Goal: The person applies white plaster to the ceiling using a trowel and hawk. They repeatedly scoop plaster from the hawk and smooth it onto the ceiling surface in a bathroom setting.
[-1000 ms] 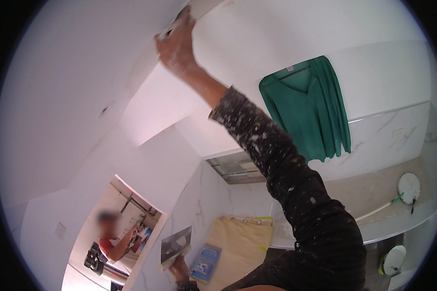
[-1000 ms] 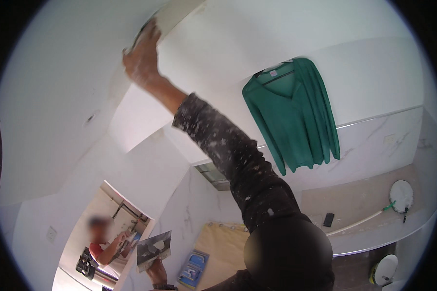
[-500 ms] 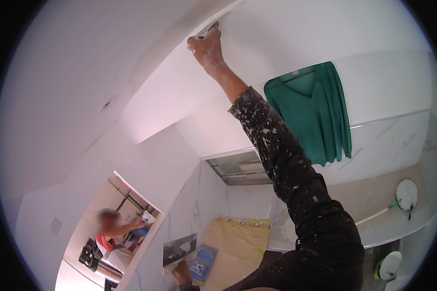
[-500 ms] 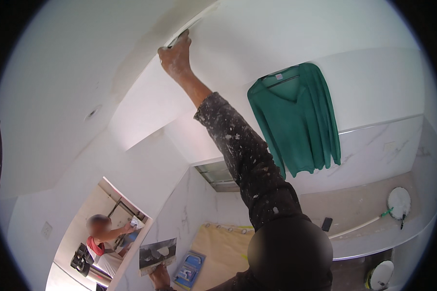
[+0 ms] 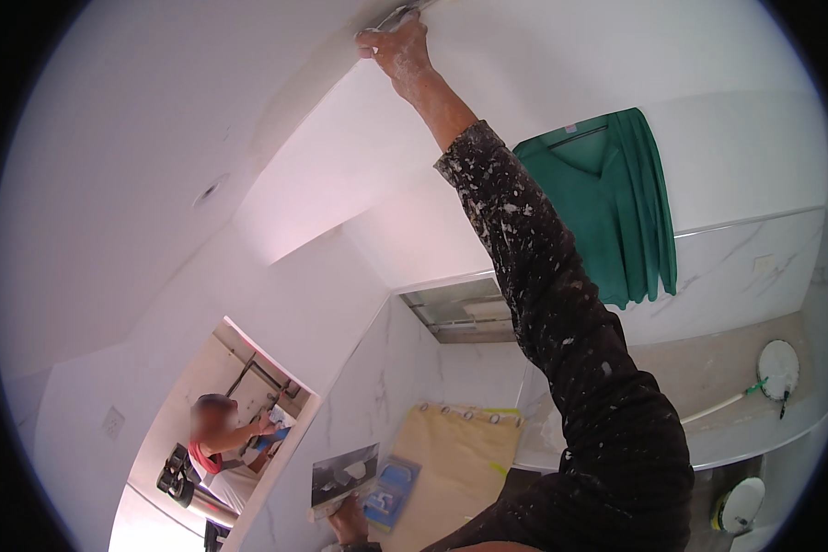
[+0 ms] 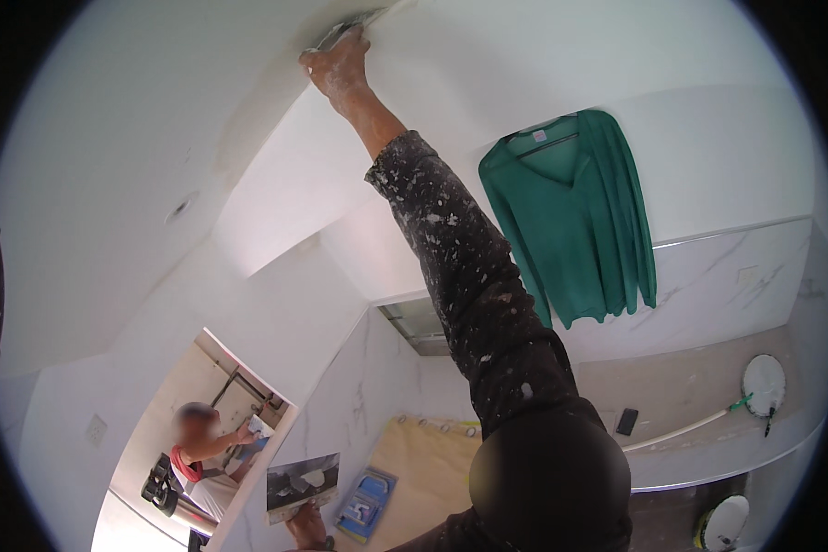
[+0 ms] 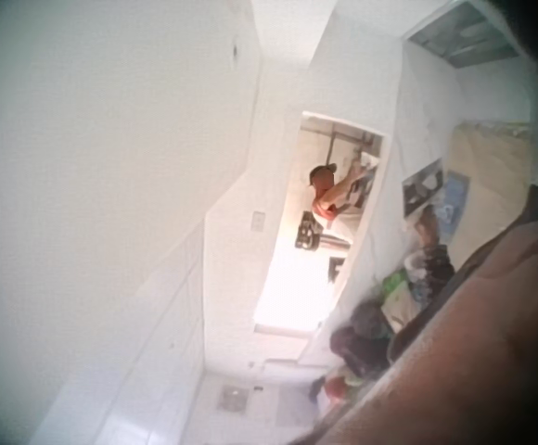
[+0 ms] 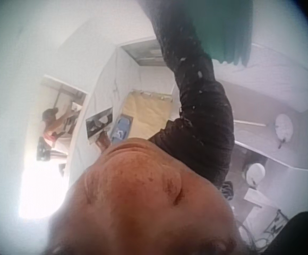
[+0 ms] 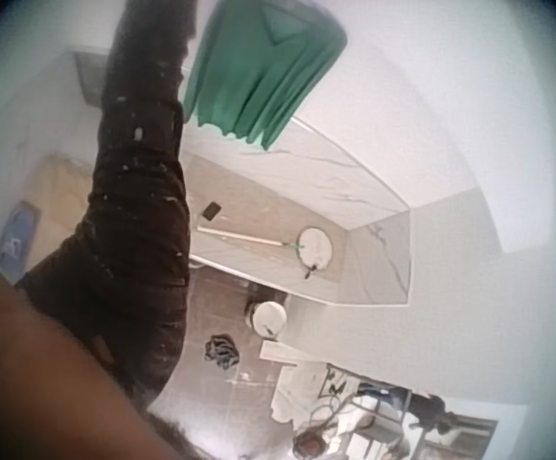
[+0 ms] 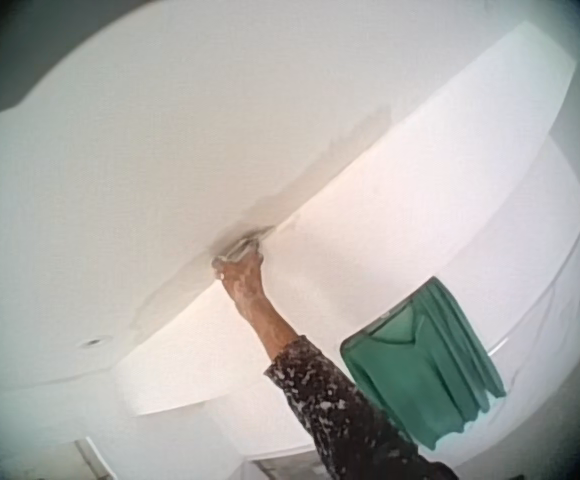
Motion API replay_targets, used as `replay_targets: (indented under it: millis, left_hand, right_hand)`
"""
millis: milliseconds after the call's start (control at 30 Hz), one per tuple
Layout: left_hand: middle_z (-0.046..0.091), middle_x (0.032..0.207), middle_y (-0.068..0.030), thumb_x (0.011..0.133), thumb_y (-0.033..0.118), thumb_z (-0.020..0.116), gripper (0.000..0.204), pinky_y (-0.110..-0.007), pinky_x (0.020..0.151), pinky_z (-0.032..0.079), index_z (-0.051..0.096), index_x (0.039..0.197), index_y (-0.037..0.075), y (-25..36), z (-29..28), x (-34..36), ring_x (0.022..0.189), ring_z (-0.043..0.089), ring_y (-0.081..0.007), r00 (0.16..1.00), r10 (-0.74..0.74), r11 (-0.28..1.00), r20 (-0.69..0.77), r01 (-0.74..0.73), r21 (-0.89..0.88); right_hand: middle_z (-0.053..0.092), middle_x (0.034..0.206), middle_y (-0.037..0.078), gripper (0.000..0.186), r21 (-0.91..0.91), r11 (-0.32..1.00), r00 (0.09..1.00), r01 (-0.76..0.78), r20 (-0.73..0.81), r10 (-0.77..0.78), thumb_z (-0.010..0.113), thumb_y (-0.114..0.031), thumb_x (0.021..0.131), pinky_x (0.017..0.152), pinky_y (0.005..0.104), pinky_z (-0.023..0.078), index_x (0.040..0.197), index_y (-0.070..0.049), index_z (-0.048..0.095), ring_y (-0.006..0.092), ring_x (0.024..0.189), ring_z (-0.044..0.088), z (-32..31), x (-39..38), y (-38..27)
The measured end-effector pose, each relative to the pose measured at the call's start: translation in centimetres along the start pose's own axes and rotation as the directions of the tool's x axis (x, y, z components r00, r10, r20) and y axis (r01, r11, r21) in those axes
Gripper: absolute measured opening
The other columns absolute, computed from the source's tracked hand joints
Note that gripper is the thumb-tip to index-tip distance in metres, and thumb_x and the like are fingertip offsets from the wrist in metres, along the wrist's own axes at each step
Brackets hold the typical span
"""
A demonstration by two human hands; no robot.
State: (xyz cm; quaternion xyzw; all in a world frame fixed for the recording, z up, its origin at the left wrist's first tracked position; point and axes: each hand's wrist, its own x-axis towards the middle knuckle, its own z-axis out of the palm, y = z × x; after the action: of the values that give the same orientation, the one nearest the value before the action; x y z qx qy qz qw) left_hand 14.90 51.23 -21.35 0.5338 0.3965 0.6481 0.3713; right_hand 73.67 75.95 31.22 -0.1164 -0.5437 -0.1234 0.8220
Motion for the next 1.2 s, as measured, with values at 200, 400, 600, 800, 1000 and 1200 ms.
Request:
replay_targets:
  millis: [200,400,600,800,1000,1200]
  left_hand:
    - [0.066,0.109,-0.0105,0.084,-0.005,0.06,0.029,-0.035,0.096,0.045,0.061,0.114,-0.003,2.6,0.6,0.0,0.101,0.061,-0.0223,0.759,0.355,0.157,0.546,-0.624,0.765]
    - [0.068,0.104,-0.0154,0.084,-0.004,0.061,0.026,-0.038,0.096,0.045,0.064,0.109,-0.002,2.8,4.6,0.0,0.1,0.063,-0.0267,0.998,0.046,0.988,-0.042,-0.039,0.15]
    - [0.064,0.115,-0.0107,0.086,-0.002,0.062,0.025,-0.034,0.095,0.045,0.061,0.111,-0.003,-1.7,2.4,-0.9,0.108,0.059,-0.0212,0.994,0.012,0.997,-0.105,-0.004,0.074]
    - [0.064,0.109,-0.0093,0.087,0.001,0.061,0.028,-0.032,0.085,0.047,0.06,0.114,-0.001,-6.6,-4.5,-1.4,0.097,0.06,-0.0215,0.948,0.104,0.376,0.301,-0.317,0.871]
    - [0.069,0.092,-0.0137,0.094,0.013,0.059,0.019,-0.035,0.067,0.052,0.067,0.107,0.003,-8.4,-5.4,-1.3,0.077,0.064,-0.0249,0.945,0.11,0.365,0.309,-0.328,0.871]
    - [0.07,0.088,-0.0139,0.098,0.017,0.054,0.023,-0.038,0.064,0.054,0.067,0.11,0.002,-7.9,-2.6,0.2,0.073,0.066,-0.0233,0.933,0.138,0.453,0.334,-0.359,0.816]
  right_hand:
    - [0.043,0.13,0.022,0.065,-0.134,0.979,0.96,0.156,-0.211,-0.182,0.063,-0.006,0.081,0.094,0.0437,0.045,0.138,-0.004,0.031,0.0343,0.122,0.044,6.7,-3.2,-4.1]
    - [0.049,0.112,0.021,0.047,0.085,0.978,0.981,-0.191,-0.029,0.194,0.062,0.0,0.081,0.082,0.0389,0.054,0.123,0.008,0.041,0.0284,0.107,0.053,9.2,-11.8,-12.3]
    - [0.058,0.092,0.012,0.024,0.788,0.397,0.804,-0.47,0.197,0.561,0.061,-0.015,0.09,0.057,0.0376,0.057,0.106,0.001,0.054,0.0239,0.074,0.064,3.2,-14.2,-14.7]
    - [0.062,0.091,0.008,0.023,0.576,0.794,0.916,-0.192,-0.184,0.355,0.062,-0.009,0.088,0.05,0.0275,0.057,0.108,0.0,0.055,0.0139,0.074,0.064,-2.3,-10.7,-13.2]
    - [0.063,0.094,0.01,0.02,0.562,0.8,0.918,-0.211,-0.167,0.359,0.061,-0.007,0.087,0.059,0.0376,0.061,0.104,0.002,0.055,0.0177,0.073,0.066,-6.8,-7.5,-12.9]
    - [0.062,0.098,0.01,0.024,0.576,0.798,0.918,-0.178,-0.195,0.345,0.062,-0.006,0.087,0.064,0.0385,0.061,0.109,0.0,0.052,0.0201,0.077,0.065,-6.1,-4.3,-11.7]
